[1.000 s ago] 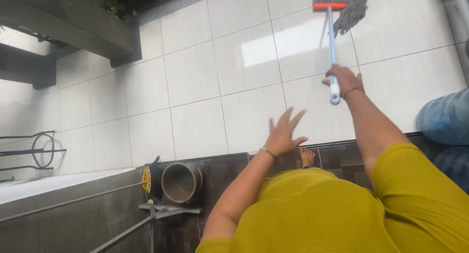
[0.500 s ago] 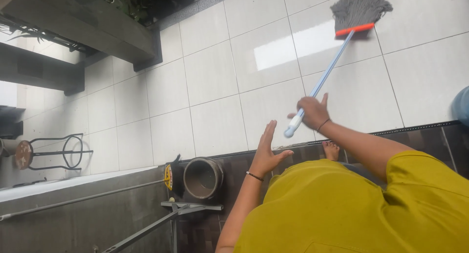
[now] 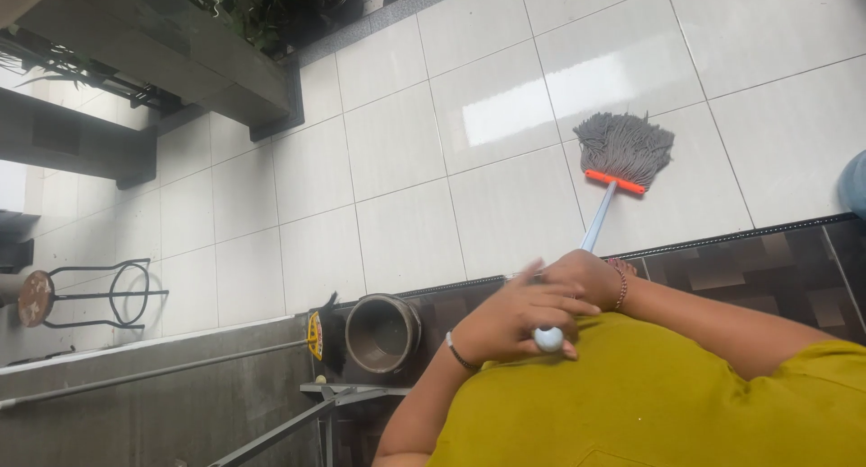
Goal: The person mops a tiled floor using a grey string mop with a light blue handle. They move the mop back and forth across white and dark brown tiles, working around a metal frame and a bucket.
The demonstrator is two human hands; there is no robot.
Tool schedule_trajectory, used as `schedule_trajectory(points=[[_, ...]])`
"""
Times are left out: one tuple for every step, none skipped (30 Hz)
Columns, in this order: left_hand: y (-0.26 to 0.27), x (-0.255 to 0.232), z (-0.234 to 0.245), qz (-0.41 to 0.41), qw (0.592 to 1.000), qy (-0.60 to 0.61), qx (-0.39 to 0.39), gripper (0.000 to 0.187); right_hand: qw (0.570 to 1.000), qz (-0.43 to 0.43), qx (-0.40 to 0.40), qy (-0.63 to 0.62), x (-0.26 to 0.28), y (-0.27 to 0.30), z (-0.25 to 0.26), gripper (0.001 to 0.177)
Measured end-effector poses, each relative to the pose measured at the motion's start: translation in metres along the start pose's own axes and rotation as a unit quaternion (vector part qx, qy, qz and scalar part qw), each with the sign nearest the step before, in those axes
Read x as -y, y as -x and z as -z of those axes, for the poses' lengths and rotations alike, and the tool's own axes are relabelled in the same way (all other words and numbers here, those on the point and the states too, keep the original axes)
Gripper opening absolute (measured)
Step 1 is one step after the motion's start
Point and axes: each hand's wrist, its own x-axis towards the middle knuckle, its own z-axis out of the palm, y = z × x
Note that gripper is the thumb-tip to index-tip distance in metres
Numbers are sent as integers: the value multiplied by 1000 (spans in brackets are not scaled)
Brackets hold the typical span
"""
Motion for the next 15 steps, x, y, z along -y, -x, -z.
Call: schedule_trajectory(points=[[-6, -5, 2, 0, 1000, 1, 0, 38, 1000, -1, 0, 0, -8, 2, -3, 5], [-14, -9, 4, 9, 998, 53, 15, 33, 999, 27, -23, 11, -18, 3, -6, 9], [-24, -11, 7, 18, 994, 105, 30, 29, 997, 55, -47, 23, -30, 4, -6, 16], [-28, -7, 7, 16, 994, 104, 30, 29, 997, 55, -48, 25, -42, 5, -5, 16], [-33, -4, 5, 33, 994, 95, 36, 29, 993, 84, -70, 38, -54, 7, -3, 23], [-39, 0, 4, 49, 994, 86, 42, 29, 988, 113, -93, 51, -67, 8, 0, 29], [-48, 5, 2, 49, 994, 86, 40, 29, 988, 115, -92, 51, -82, 10, 3, 29], [-58, 10, 0, 85, 992, 74, 55, 27, 981, 144, -114, 61, -97, 13, 7, 36], [-70, 18, -1, 120, 989, 60, 69, 28, 972, 175, -137, 74, -116, 12, 14, 43], [-81, 36, -12, 118, 989, 57, 66, 28, 971, 179, -137, 77, -128, 10, 31, 43], [-92, 54, -24, 128, 990, 37, 46, 36, 977, 135, -148, 74, -137, 10, 45, 40], [-104, 71, -37, 137, 990, 18, 26, 45, 981, 90, -158, 72, -148, 12, 60, 37], [-121, 89, -44, 141, 989, 21, 29, 45, 981, 87, -158, 68, -180, 15, 68, 37], [-139, 108, -52, 217, 972, -62, 67, 61, 985, 40, -120, 121, -212, 19, 75, 23], [-158, 128, -59, 289, 941, -146, 100, 91, 981, -3, -80, 177, -248, 20, 85, 19]])
